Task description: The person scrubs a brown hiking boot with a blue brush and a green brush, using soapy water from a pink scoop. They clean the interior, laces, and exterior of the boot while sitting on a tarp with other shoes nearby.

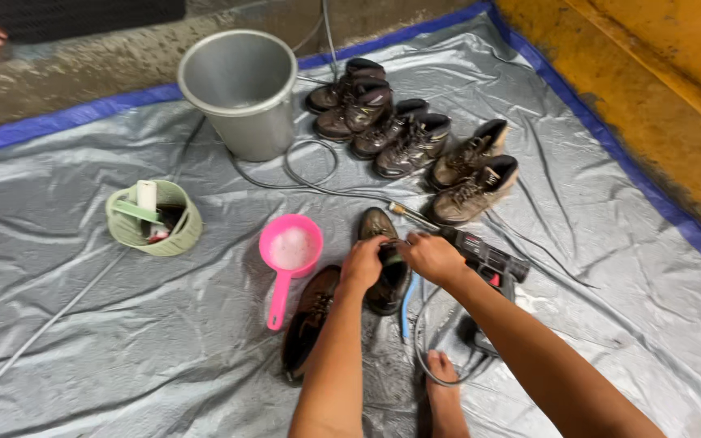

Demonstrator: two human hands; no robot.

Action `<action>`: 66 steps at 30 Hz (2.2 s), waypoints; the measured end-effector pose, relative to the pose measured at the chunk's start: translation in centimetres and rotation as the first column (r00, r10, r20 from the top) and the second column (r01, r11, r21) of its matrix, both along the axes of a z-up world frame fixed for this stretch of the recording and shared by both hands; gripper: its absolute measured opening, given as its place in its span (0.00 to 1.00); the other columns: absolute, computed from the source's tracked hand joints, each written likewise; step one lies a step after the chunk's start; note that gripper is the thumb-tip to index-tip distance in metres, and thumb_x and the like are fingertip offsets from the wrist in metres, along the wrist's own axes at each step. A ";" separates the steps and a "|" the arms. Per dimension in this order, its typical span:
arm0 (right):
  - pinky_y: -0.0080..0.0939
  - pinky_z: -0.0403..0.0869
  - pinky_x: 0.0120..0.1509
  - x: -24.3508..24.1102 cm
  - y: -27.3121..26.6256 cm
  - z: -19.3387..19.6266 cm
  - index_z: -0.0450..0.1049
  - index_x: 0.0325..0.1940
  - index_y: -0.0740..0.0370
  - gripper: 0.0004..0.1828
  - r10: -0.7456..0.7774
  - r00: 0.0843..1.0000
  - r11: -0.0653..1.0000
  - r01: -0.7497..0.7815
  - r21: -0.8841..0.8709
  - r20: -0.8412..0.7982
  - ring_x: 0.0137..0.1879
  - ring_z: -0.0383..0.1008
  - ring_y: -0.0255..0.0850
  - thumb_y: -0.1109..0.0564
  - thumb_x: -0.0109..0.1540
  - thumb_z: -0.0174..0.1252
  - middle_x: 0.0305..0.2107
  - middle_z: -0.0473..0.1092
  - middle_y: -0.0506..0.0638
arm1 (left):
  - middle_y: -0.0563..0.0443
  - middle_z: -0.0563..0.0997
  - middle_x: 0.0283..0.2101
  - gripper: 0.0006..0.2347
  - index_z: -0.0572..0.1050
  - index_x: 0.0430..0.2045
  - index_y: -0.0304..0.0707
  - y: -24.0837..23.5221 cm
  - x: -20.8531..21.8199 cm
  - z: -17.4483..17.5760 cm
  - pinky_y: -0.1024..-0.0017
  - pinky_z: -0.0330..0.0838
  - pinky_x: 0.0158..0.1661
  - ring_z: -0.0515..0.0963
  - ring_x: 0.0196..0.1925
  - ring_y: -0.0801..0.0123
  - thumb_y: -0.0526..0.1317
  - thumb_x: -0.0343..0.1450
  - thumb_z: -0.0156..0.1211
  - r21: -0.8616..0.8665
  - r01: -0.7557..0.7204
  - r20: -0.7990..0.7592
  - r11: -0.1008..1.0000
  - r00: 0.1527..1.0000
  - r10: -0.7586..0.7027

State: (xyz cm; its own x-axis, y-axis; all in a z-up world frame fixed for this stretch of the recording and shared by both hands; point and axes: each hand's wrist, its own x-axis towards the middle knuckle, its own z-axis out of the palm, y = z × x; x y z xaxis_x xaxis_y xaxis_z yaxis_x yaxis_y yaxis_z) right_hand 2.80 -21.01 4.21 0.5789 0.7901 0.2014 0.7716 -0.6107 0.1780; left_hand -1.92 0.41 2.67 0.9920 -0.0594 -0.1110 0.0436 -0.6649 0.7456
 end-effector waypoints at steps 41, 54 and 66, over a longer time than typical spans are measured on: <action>0.66 0.76 0.57 -12.8 -1.2 0.6 0.88 0.45 0.49 0.15 -0.440 0.380 0.353 0.907 0.232 -0.814 0.50 0.84 0.62 0.42 0.68 0.61 0.28 0.81 0.55 | 0.48 0.71 0.52 0.03 0.75 0.41 0.43 -2.1 -4.0 -0.2 0.56 0.79 0.48 0.75 0.59 0.52 0.38 0.77 0.59 0.461 -0.060 0.502 0.885 0.840 -0.205; 0.47 0.76 0.49 -17.2 -3.7 -4.8 0.83 0.42 0.52 0.16 -0.267 0.033 -0.099 0.993 0.062 -0.963 0.34 0.82 0.44 0.44 0.65 0.52 0.27 0.80 0.51 | 0.27 0.84 0.53 0.38 0.74 0.57 0.27 -7.3 -1.9 1.6 0.46 0.82 0.54 0.86 0.58 0.40 0.67 0.82 0.24 0.159 -0.116 -0.145 0.980 0.980 0.140; 0.64 0.78 0.66 -4.5 14.6 3.0 0.83 0.62 0.46 0.25 -0.254 0.676 0.729 0.603 0.322 -0.691 0.61 0.81 0.61 0.40 0.62 0.68 0.55 0.80 0.57 | 0.38 0.72 0.71 0.37 0.69 0.70 0.36 -10.8 2.4 -19.9 0.53 0.58 0.72 0.69 0.75 0.45 0.64 0.70 0.48 -0.199 -0.406 -0.452 0.892 0.845 0.285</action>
